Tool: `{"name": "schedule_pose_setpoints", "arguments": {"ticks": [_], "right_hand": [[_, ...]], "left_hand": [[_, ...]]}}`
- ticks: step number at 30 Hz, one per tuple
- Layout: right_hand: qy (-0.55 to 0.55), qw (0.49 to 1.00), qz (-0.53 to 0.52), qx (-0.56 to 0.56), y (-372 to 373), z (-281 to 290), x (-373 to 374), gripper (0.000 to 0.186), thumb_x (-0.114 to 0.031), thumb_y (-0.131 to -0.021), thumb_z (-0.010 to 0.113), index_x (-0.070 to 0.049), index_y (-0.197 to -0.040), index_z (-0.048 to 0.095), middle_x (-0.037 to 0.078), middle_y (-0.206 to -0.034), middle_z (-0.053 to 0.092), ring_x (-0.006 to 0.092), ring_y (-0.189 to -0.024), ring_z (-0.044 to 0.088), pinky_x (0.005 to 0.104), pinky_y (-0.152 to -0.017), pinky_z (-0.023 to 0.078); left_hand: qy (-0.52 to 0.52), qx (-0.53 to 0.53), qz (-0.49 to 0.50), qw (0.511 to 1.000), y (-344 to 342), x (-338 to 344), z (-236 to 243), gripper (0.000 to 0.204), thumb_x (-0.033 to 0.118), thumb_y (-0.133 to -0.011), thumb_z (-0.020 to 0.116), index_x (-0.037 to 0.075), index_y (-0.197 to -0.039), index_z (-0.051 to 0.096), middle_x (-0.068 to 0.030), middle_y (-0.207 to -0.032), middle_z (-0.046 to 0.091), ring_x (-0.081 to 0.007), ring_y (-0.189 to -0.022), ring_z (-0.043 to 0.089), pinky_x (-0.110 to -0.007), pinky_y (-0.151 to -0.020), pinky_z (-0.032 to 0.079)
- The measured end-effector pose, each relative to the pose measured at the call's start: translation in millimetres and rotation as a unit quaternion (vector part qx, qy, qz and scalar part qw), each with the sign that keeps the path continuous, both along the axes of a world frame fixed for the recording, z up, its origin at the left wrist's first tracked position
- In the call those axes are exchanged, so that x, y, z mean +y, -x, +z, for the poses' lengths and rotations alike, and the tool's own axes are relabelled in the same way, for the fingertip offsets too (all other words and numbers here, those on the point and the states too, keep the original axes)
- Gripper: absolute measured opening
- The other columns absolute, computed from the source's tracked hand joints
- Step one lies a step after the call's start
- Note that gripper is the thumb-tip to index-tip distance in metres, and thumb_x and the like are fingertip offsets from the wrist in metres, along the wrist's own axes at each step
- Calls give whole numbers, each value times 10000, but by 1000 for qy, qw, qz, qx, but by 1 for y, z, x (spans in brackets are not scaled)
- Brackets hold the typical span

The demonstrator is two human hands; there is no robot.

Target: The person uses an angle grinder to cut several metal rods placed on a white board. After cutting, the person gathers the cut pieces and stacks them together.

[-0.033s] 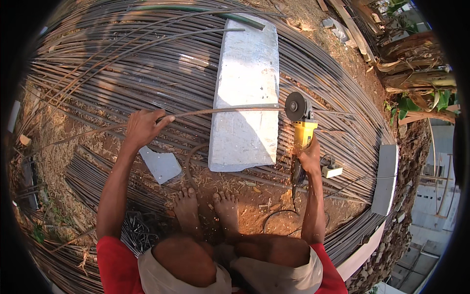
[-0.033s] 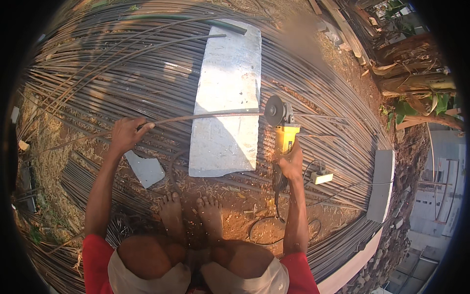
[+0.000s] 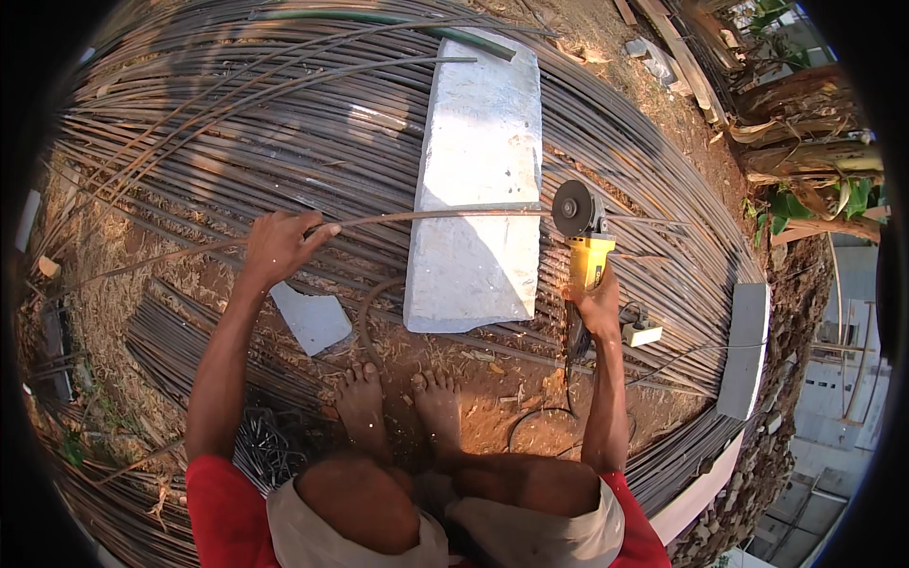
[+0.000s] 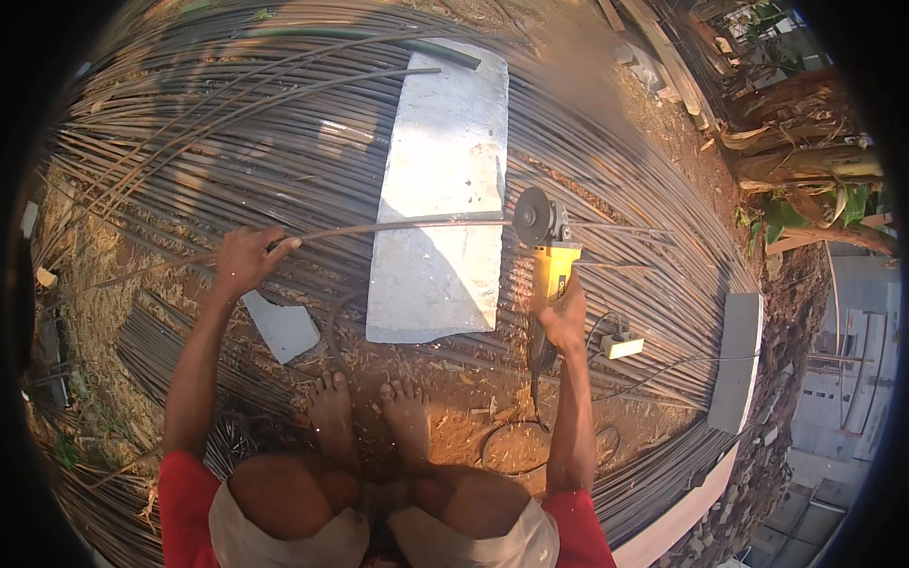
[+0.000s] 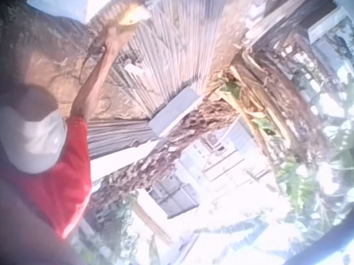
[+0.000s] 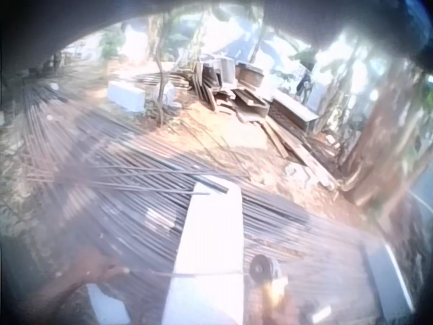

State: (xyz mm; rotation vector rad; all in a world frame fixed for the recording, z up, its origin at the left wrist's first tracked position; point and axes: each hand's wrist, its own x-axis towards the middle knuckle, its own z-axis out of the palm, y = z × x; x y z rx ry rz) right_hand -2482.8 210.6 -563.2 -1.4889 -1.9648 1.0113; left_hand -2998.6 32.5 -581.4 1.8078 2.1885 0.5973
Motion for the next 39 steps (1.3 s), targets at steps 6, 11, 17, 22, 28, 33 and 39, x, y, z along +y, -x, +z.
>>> {"name": "schedule_pose_setpoints", "arguments": {"ticks": [6,11,17,22,28,33,39], "right_hand": [[4,999,4,-39,10,13,6,585,-211,-690,801,20,-1191,605,86,-931,679,202,-840,625,361,-797,527],[16,1000,4,-17,19,28,-1,479,-171,-680,781,10,-1090,613,56,-863,654,177,-771,607,324,-718,514],[26,1000,7,-9,10,16,8,596,-249,-681,810,34,-1162,602,85,-920,676,196,-824,621,355,-766,529],[28,999,7,-25,7,14,9,645,-273,-678,827,35,-1197,599,86,-942,678,201,-854,621,363,-801,532],[36,999,12,-12,11,21,0,592,-225,-677,823,27,-1166,604,79,-912,683,198,-823,630,361,-773,533],[44,998,0,-51,11,21,4,668,-254,-674,832,42,-1228,603,110,-985,711,226,-889,657,385,-836,541],[27,998,-10,-54,12,18,6,682,-269,-676,834,46,-1233,597,127,-1004,705,238,-907,649,392,-864,540]], "left_hand": [[-7,5,-5,1000,1,7,4,435,516,-952,751,83,-939,802,-129,-575,598,-326,-555,608,-477,-551,456],[4,8,4,1000,0,5,5,442,531,-956,739,93,-923,796,-131,-582,608,-325,-572,618,-486,-555,459],[-8,22,-2,1000,-1,5,5,487,570,-976,699,95,-932,800,-130,-570,604,-329,-563,619,-485,-550,463],[-5,10,-6,1000,2,6,1,546,610,-988,665,86,-900,789,-132,-564,610,-339,-556,629,-486,-548,474],[18,25,-1,1000,-1,7,7,449,533,-974,719,94,-927,803,-118,-558,578,-314,-553,601,-482,-567,459],[-15,21,-7,1000,5,5,-6,559,603,-979,686,60,-972,817,-133,-546,595,-295,-522,602,-473,-544,473],[16,6,5,1000,2,7,0,565,608,-977,688,59,-979,822,-131,-534,582,-291,-513,588,-477,-545,463]]}}
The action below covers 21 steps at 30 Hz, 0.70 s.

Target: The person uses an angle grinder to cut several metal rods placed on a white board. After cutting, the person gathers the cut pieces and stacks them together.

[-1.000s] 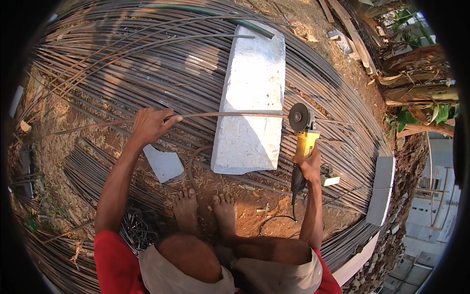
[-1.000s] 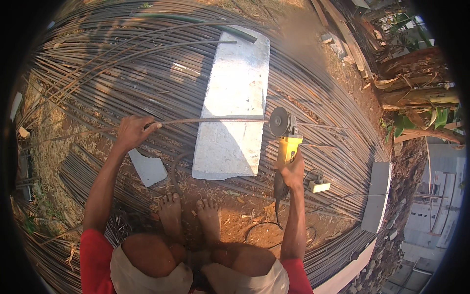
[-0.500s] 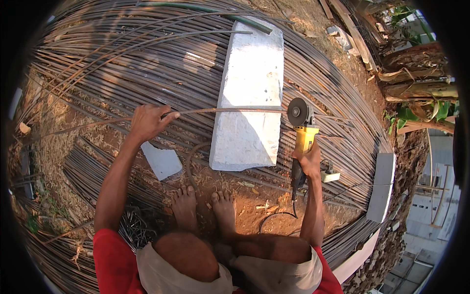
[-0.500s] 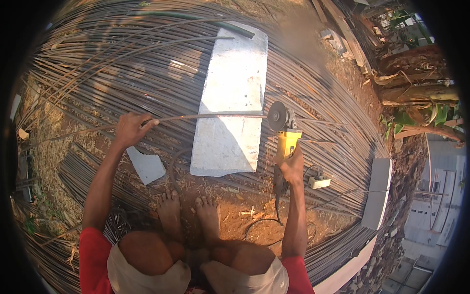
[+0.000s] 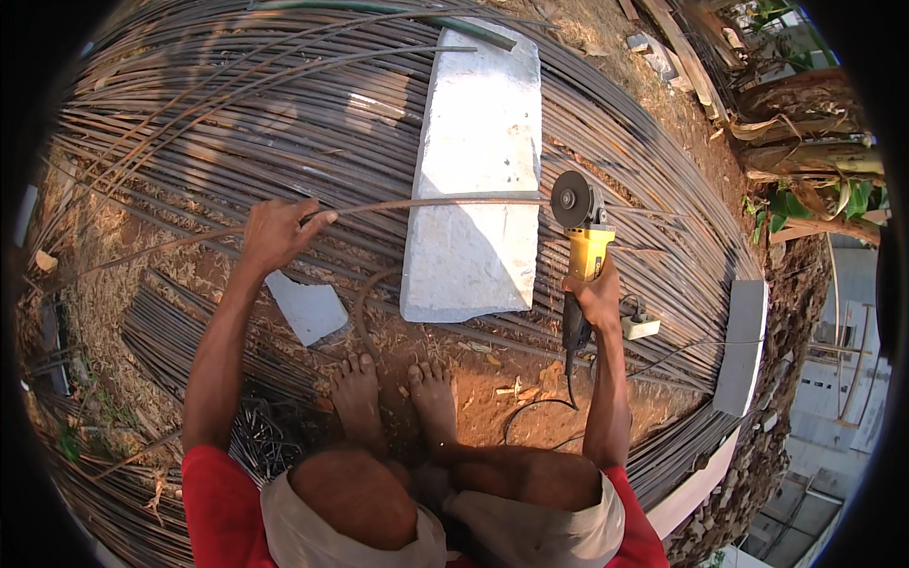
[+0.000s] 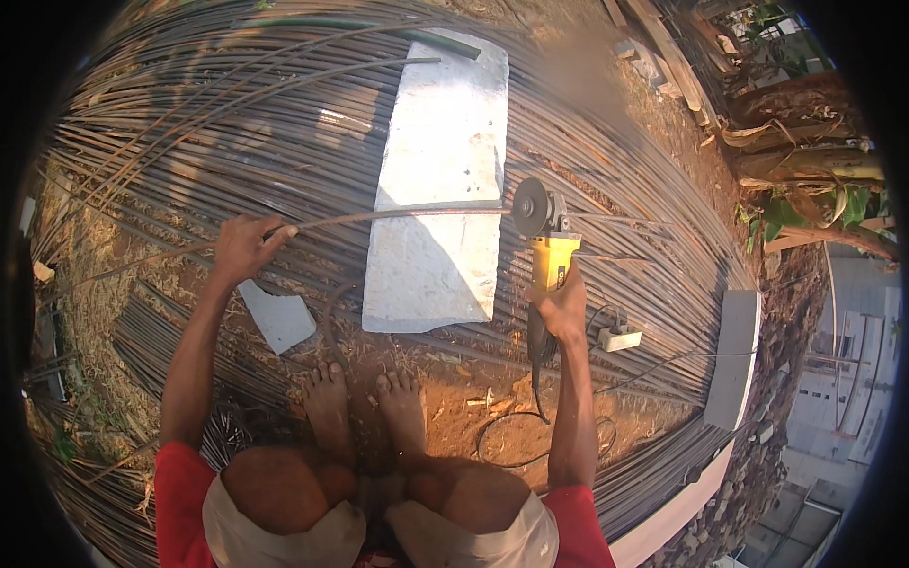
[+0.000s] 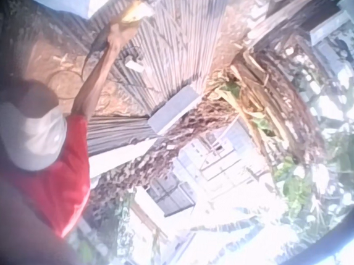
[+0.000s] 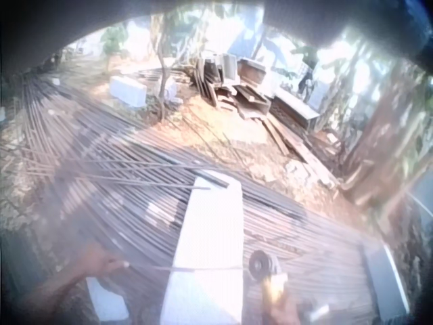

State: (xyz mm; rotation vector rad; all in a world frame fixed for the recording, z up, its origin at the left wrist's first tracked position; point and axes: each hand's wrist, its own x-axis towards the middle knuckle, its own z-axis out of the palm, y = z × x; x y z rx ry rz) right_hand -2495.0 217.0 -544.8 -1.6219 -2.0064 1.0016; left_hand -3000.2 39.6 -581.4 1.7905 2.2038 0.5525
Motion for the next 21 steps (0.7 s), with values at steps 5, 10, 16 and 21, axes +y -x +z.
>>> {"name": "schedule_pose_setpoints", "arguments": {"ticks": [5,10,16,21], "right_hand": [[18,1000,18,7,-5,3,-9,680,-283,-669,836,44,-1215,596,118,-973,700,229,-883,642,386,-842,541],[-39,998,26,30,-4,-6,-2,529,-221,-683,805,12,-1118,614,60,-865,670,179,-777,631,349,-716,536],[-58,998,26,16,-5,-7,-2,548,-221,-674,809,15,-1126,606,57,-859,668,176,-754,629,338,-699,531],[-14,999,16,41,-5,-7,-9,533,-220,-679,804,12,-1116,605,60,-859,666,181,-756,632,345,-701,531]], "left_hand": [[-31,24,-6,999,3,-2,-5,571,616,-973,689,61,-984,820,-123,-520,562,-296,-509,578,-484,-541,450],[-58,14,-7,998,1,-2,-9,553,603,-968,704,62,-979,819,-131,-521,555,-305,-506,568,-486,-545,448],[-34,11,-2,999,1,0,-6,518,577,-965,724,68,-979,819,-127,-506,535,-293,-488,542,-472,-534,433],[-23,11,1,1000,1,0,-4,507,569,-967,726,72,-988,822,-122,-491,520,-283,-456,516,-472,-517,419]]}}
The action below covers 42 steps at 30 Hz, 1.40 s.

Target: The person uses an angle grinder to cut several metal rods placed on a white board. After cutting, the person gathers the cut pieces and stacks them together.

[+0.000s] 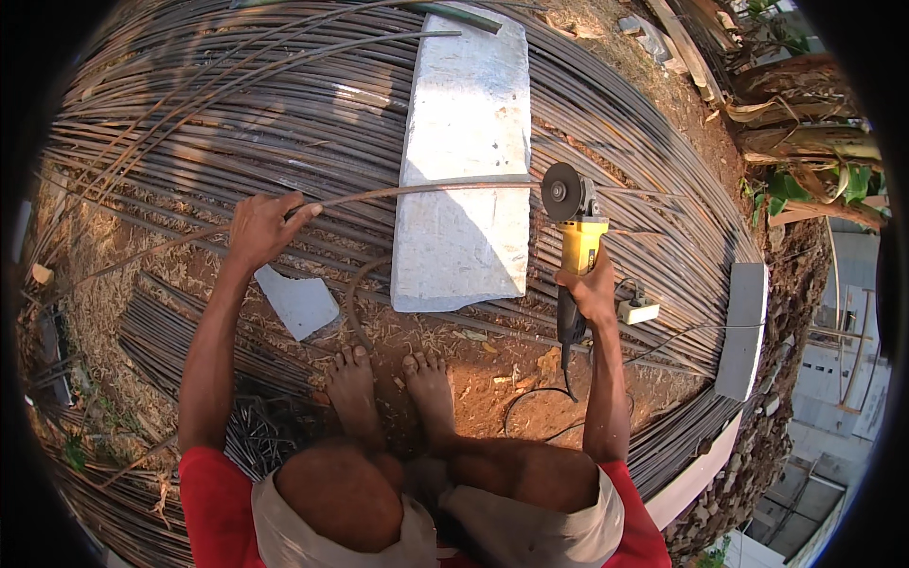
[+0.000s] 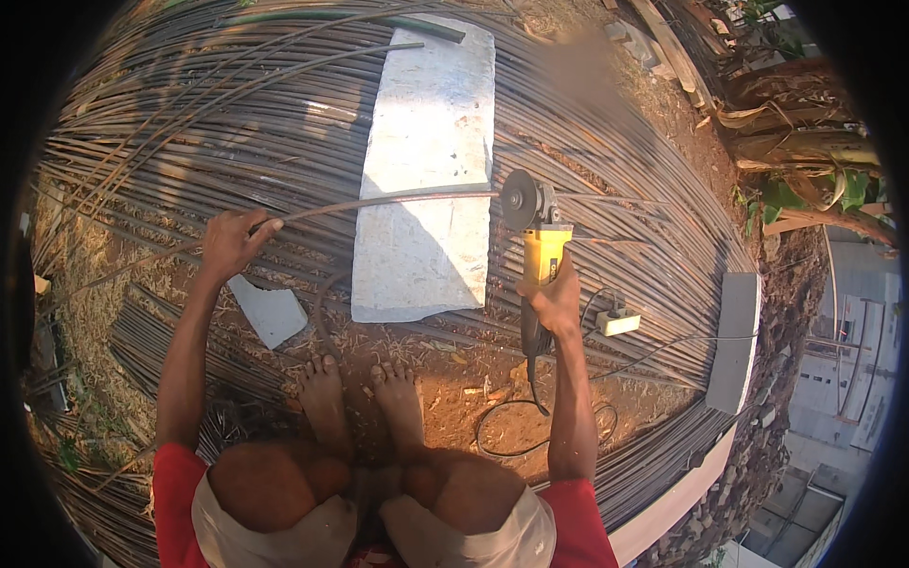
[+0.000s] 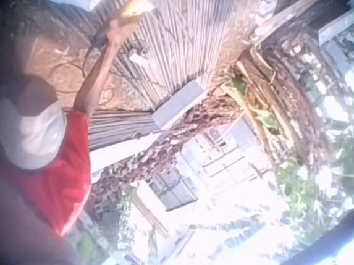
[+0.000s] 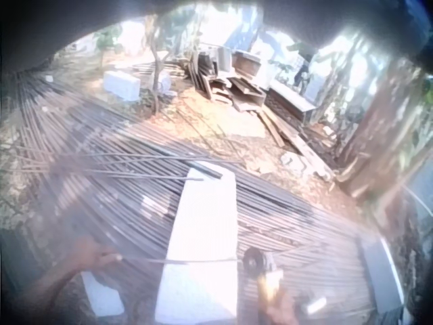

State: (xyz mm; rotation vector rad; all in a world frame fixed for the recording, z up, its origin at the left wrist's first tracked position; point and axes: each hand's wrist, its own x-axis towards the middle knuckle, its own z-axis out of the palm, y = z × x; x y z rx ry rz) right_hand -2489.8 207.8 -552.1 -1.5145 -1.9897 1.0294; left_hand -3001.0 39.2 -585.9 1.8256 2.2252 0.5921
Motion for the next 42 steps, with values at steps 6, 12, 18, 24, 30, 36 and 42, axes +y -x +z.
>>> {"name": "schedule_pose_setpoints", "arguments": {"ticks": [6,12,18,24,30,36,42], "right_hand": [[-33,999,1,-5,1,-4,12,525,-231,-691,805,15,-1110,606,63,-856,670,171,-734,630,323,-679,524],[-9,1000,6,5,-1,0,-1,547,-253,-684,811,17,-1114,607,66,-867,673,185,-751,631,347,-692,530],[-24,1000,-9,-2,9,4,10,565,-255,-666,813,20,-1116,610,82,-868,674,204,-782,639,379,-724,544],[-15,1000,-6,-6,9,7,1,608,-270,-656,815,32,-1145,615,88,-864,675,224,-776,644,377,-731,545],[-15,1000,-11,-3,7,3,8,609,-273,-645,812,22,-1141,614,96,-886,672,224,-794,637,391,-733,543],[-6,1000,-7,-9,5,2,5,655,-280,-644,813,34,-1177,599,114,-940,684,236,-845,651,400,-759,545],[11,1000,-4,-7,7,4,6,648,-260,-642,805,33,-1182,598,100,-923,672,230,-836,644,390,-749,548]], "left_hand": [[13,2,2,1000,2,1,-2,502,565,-969,726,73,-1006,820,-122,-487,515,-278,-448,498,-471,-512,411],[-7,12,-6,1000,2,0,-3,496,572,-963,728,81,-956,799,-117,-486,507,-286,-453,499,-472,-506,403],[3,10,-6,1000,0,-1,-2,478,563,-963,734,89,-942,795,-120,-500,514,-289,-460,515,-466,-505,412],[-14,14,-3,1000,0,-2,-5,485,565,-966,732,85,-944,799,-120,-507,520,-271,-459,501,-463,-499,410],[-4,-1,-1,1000,-3,-1,2,497,565,-971,726,74,-931,789,-125,-511,514,-271,-461,500,-461,-494,408],[-26,12,-10,1000,-1,-2,-1,467,547,-970,730,86,-925,788,-122,-503,506,-284,-463,504,-467,-502,411],[-5,2,-2,1000,0,-2,0,478,556,-974,726,85,-931,791,-111,-490,500,-270,-457,503,-456,-494,412]]}}
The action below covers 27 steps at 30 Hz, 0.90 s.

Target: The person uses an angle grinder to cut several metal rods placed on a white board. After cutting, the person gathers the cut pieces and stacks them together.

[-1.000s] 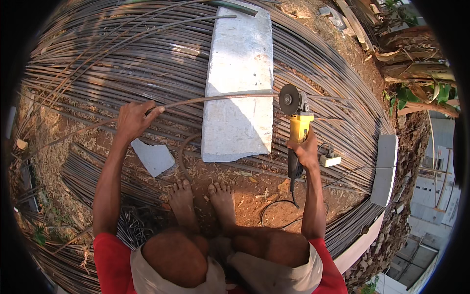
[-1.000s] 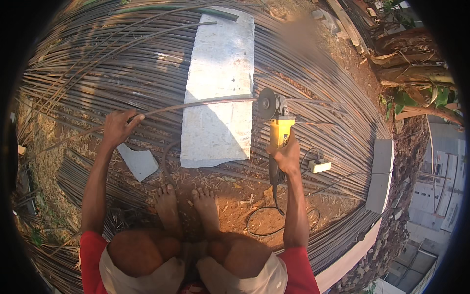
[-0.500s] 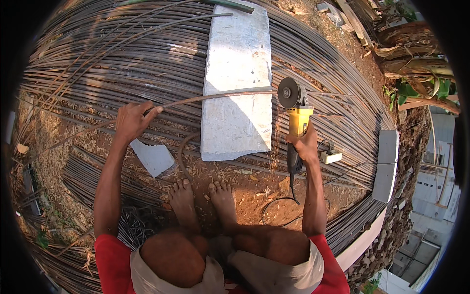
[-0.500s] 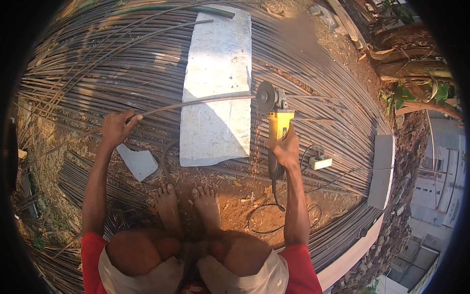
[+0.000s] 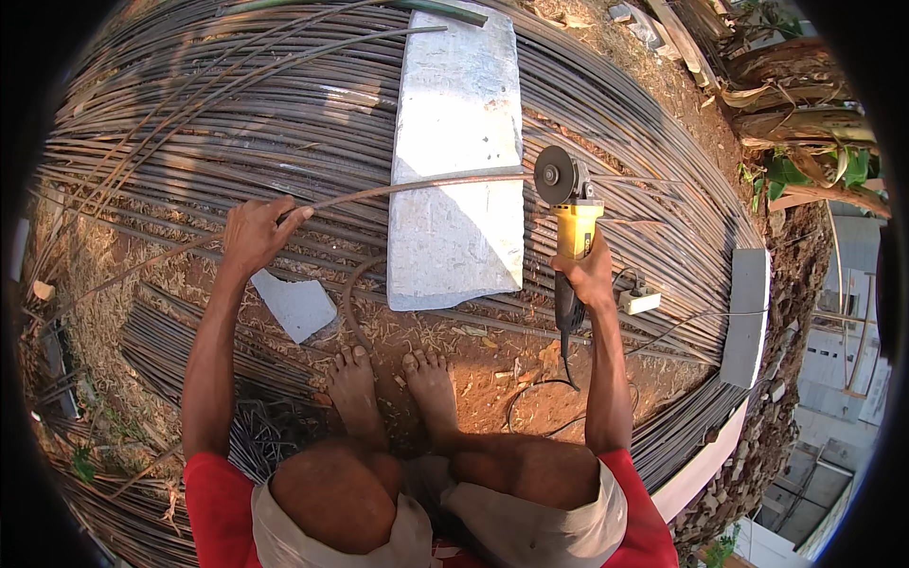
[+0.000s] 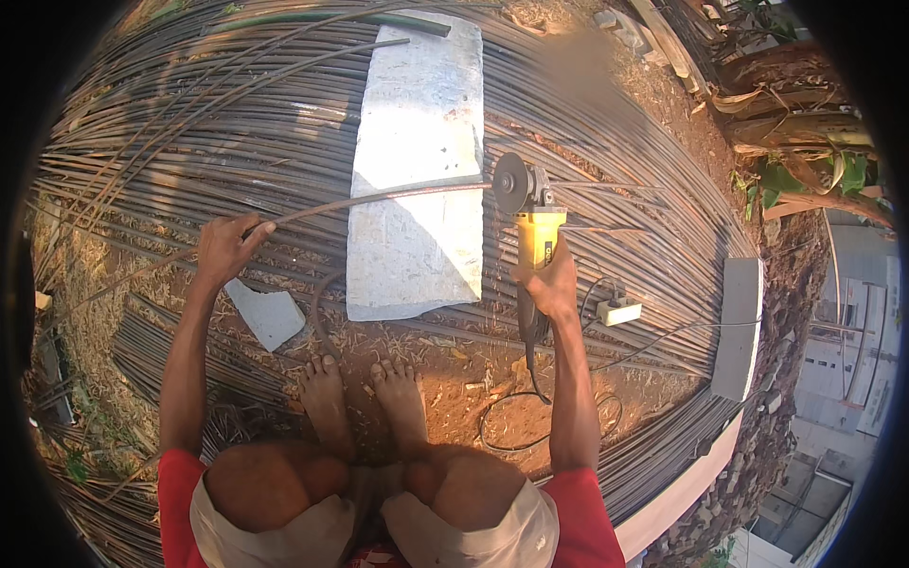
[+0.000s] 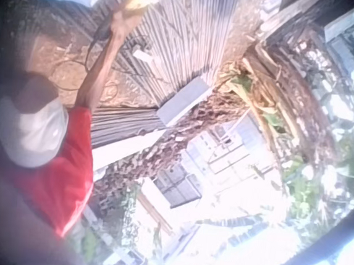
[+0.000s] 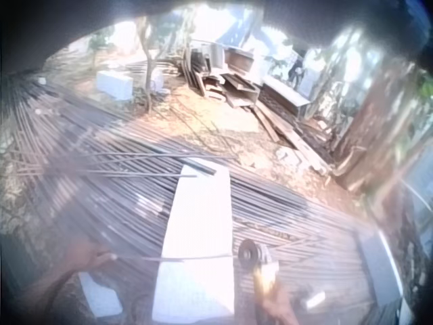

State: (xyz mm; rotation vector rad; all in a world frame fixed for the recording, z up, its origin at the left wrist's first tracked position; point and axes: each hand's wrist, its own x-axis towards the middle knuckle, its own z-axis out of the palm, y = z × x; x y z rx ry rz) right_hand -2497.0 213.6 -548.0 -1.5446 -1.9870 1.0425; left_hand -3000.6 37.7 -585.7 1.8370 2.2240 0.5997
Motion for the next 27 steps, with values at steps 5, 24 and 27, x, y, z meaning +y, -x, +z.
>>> {"name": "schedule_pose_setpoints", "arguments": {"ticks": [5,24,27], "right_hand": [[-48,999,-16,-4,2,-2,1,626,-253,-649,807,32,-1166,600,100,-915,676,227,-813,639,393,-741,546],[-11,1000,-9,28,-2,-6,1,610,-235,-664,792,27,-1179,594,84,-905,651,208,-781,627,379,-695,532],[-6,1000,-10,27,-3,-12,2,653,-249,-660,797,26,-1218,599,93,-932,665,214,-812,636,379,-732,535]], "left_hand": [[-12,-3,-5,1000,-2,2,1,476,558,-974,728,88,-943,800,-107,-485,494,-253,-452,496,-448,-486,406],[2,1,3,1000,-2,2,0,442,522,-969,742,84,-957,803,-113,-530,518,-279,-481,492,-470,-511,385],[5,-3,4,1000,-1,0,-1,445,527,-968,739,86,-957,802,-120,-538,529,-291,-483,501,-481,-517,394]]}}
